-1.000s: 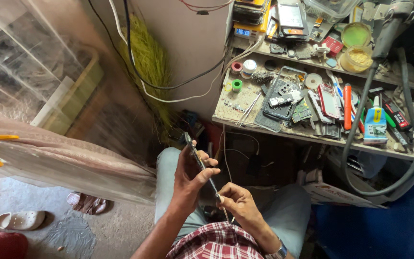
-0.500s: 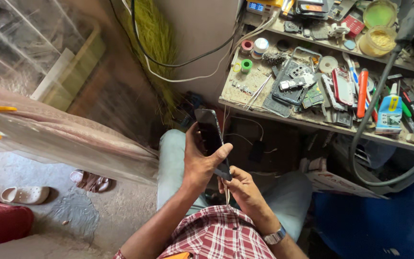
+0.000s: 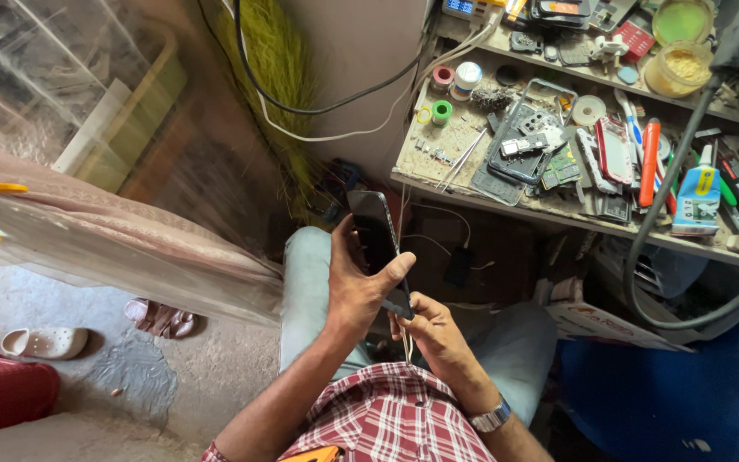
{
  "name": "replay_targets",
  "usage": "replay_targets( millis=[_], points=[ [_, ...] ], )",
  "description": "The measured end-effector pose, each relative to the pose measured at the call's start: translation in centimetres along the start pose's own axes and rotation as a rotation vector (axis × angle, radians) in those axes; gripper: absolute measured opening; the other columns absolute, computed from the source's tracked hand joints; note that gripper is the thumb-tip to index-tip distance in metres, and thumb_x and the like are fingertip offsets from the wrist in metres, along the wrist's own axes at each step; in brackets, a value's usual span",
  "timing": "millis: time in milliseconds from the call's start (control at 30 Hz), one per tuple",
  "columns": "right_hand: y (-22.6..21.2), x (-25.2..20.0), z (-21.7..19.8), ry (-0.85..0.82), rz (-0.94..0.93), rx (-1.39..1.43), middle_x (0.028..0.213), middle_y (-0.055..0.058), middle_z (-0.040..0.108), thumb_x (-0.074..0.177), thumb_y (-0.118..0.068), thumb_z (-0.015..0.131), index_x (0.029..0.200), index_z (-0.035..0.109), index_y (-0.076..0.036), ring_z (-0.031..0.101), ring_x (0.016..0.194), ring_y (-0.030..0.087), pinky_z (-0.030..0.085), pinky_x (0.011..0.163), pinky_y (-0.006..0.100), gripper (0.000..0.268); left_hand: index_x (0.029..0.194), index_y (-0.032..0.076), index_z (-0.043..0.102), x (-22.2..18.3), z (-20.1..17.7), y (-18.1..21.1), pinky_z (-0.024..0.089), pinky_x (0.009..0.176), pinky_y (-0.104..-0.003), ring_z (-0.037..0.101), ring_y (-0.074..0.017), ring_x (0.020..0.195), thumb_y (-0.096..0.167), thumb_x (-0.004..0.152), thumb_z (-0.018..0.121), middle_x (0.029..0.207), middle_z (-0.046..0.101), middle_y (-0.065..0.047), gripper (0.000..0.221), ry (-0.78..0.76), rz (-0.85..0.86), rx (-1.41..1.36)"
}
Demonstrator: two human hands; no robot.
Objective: The person handles a disassembled smartphone, inspecting the internal components and battery. They then pick up a small circuit board and examine it, followed by handling a feature phone and connecting a charging cable to it.
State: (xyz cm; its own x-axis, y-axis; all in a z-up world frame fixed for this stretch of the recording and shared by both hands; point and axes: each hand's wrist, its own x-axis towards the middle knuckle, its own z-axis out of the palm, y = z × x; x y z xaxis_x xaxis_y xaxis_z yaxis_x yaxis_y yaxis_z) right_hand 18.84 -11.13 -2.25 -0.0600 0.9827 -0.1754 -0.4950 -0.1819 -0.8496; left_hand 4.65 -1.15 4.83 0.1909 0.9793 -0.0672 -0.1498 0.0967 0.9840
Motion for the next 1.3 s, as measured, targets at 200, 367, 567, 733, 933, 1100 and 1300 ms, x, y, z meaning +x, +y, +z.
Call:
replay_targets(
  millis=[200,367,567,733,933,1100,1300],
  points=[
    [0.12,-0.04,0.04,0.003,-0.009,0.033,0.089,0.004,0.066,0.094,-0.018,0.075,0.095,0.066,-0.006,0.063,0.083,0.013,0.051,0.078,0.030,0.015,0.150,0.006,0.036,0.03,0.09,-0.05,0.054,0.097,-0.032,0.061,-0.0193,0.114,0.033,0.074,0.091,0.127,0.060,-0.009,0.097,0.011,-0.006,-0.045],
    [0.28,-0.03,-0.13,0.004,-0.027,0.057,0.089,0.005,0.066,0.095,-0.016,0.073,0.094,0.064,-0.006,0.063,0.083,0.015,0.050,0.078,0.031,0.013,0.151,0.007,0.037,0.01,0.28,0.07,0.055,0.093,-0.032,0.062,-0.0187,0.109,0.032,0.072,0.090,0.122,0.061,-0.009,0.098,0.028,-0.038,-0.014],
    [0.34,-0.05,-0.44,-0.003,-0.036,0.070,0.090,0.005,0.066,0.095,-0.014,0.072,0.095,0.064,-0.006,0.062,0.083,0.015,0.050,0.078,0.030,0.012,0.151,0.005,0.036,0.16,0.50,0.02,0.053,0.096,-0.032,0.060,-0.0184,0.113,0.029,0.074,0.091,0.125,0.060,-0.009,0.098,0.010,0.002,-0.061],
    [0.07,-0.15,-0.38,-0.007,-0.043,0.056,0.091,0.005,0.067,0.094,-0.019,0.074,0.096,0.064,-0.006,0.063,0.083,0.014,0.050,0.079,0.031,0.016,0.151,0.005,0.034,0.07,0.46,0.10,0.053,0.096,-0.032,0.061,-0.0189,0.113,0.027,0.075,0.090,0.125,0.060,-0.010,0.097,-0.017,-0.005,-0.110],
    [-0.12,-0.25,-0.33,0.000,-0.047,0.033,0.091,0.004,0.067,0.094,-0.022,0.075,0.097,0.064,-0.007,0.062,0.084,0.014,0.049,0.079,0.030,0.018,0.151,0.004,0.035,0.12,0.45,0.19,0.053,0.096,-0.030,0.060,-0.0176,0.113,0.026,0.078,0.089,0.125,0.060,-0.009,0.093,-0.029,0.030,-0.070],
    [0.01,-0.16,-0.43,-0.004,-0.047,0.034,0.090,0.004,0.067,0.095,-0.022,0.074,0.097,0.065,-0.007,0.062,0.084,0.013,0.049,0.080,0.030,0.017,0.151,0.005,0.035,0.09,0.40,0.26,0.055,0.092,-0.032,0.061,-0.0185,0.109,0.028,0.076,0.089,0.119,0.059,-0.009,0.095,-0.035,-0.009,-0.080],
    [0.13,-0.20,-0.43,0.014,-0.040,0.023,0.089,0.004,0.067,0.095,-0.020,0.074,0.095,0.065,-0.007,0.062,0.083,0.013,0.049,0.079,0.031,0.016,0.151,0.006,0.032,0.06,0.32,0.33,0.056,0.093,-0.033,0.062,-0.0188,0.111,0.031,0.076,0.088,0.121,0.059,-0.009,0.097,-0.044,-0.017,-0.069]
  ],
)
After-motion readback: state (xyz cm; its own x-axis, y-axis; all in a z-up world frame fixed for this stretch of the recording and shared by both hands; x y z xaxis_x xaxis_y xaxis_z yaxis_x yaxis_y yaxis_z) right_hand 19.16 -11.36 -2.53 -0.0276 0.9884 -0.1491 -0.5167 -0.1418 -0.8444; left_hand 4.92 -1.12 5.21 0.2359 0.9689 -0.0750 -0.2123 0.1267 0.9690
